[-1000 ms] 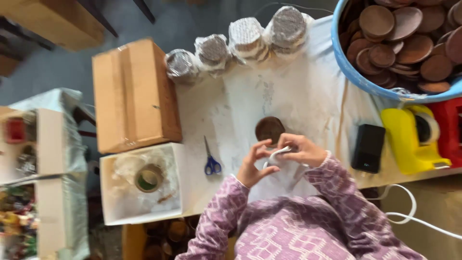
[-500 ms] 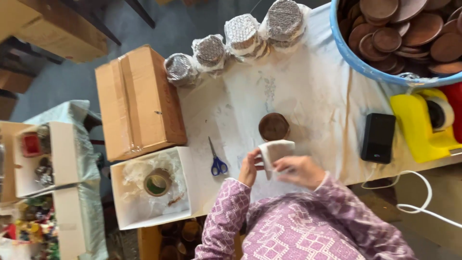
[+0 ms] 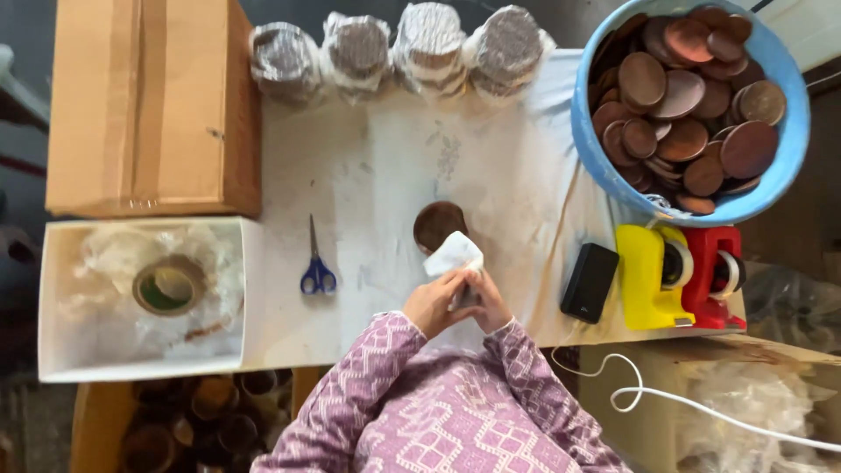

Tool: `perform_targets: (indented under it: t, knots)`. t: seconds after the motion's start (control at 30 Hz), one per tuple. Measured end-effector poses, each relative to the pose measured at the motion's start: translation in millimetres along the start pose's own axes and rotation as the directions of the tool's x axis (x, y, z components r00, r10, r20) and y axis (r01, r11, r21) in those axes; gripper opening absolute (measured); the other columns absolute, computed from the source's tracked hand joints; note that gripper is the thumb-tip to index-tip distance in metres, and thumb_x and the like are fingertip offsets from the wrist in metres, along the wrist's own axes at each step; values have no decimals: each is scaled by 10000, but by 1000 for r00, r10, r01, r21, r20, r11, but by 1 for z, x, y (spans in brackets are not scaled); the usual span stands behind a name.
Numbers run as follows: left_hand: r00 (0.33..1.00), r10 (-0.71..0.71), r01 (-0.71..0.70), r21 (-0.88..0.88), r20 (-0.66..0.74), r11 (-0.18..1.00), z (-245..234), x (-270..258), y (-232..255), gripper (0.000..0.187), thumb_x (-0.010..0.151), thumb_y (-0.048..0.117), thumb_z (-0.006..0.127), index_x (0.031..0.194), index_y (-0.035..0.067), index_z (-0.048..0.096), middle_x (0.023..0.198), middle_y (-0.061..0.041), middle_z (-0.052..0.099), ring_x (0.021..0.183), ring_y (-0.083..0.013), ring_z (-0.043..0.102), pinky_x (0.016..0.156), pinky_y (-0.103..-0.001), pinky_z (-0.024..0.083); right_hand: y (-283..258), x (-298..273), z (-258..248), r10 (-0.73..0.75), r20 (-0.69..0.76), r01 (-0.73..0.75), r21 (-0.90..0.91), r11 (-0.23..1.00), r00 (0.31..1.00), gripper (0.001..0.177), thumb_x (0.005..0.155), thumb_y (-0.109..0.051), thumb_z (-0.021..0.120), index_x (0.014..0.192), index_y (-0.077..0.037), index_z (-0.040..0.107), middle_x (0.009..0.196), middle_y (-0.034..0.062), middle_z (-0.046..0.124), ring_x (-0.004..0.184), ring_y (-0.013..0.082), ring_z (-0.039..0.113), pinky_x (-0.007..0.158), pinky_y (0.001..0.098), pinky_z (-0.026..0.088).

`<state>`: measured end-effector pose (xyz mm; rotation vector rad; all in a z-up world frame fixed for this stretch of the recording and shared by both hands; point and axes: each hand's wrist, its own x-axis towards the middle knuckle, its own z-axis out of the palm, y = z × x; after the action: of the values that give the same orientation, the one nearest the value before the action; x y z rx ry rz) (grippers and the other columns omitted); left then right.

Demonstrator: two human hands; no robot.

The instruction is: The recorder is wiping clay bowls with a cloth and organizing them on a workspace.

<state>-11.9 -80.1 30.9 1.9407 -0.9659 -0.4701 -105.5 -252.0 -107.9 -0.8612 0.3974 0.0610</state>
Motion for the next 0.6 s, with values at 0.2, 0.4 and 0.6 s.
perform_targets:
  t: [0.2,0.4,0.6]
  knots:
    - [994,8,-46,-334,-112,942,38,-28,-35,188,995,184,735,1179,148,714,1382,-61,717,1010,-227,783,884,-324,641,9,7,-63,71,-423,-18,127,992,903,275,1006,-204,738,1210,-31,676,1081,64,665,949,191,631,778,345,536]
    - [947,177,-52,418,-266,907,31,16,-110,566,753,152,757,1297,45,644,1332,-148,655,1229,-364,630,1002,-474,450,-30,0,-17,-197,-512,179,-84,980,836,312,883,-121,721,1184,-73,652,1053,13,699,986,149,673,894,289,548]
    - [995,-95,102,208,-42,973,35,32,-122,321,878,225,791,1175,146,698,1099,-47,750,1070,-276,712,1056,-498,465,6,2,-83,-279,-551,205,-193,960,786,287,981,-111,713,1232,18,664,1132,61,676,1018,160,627,895,311,507]
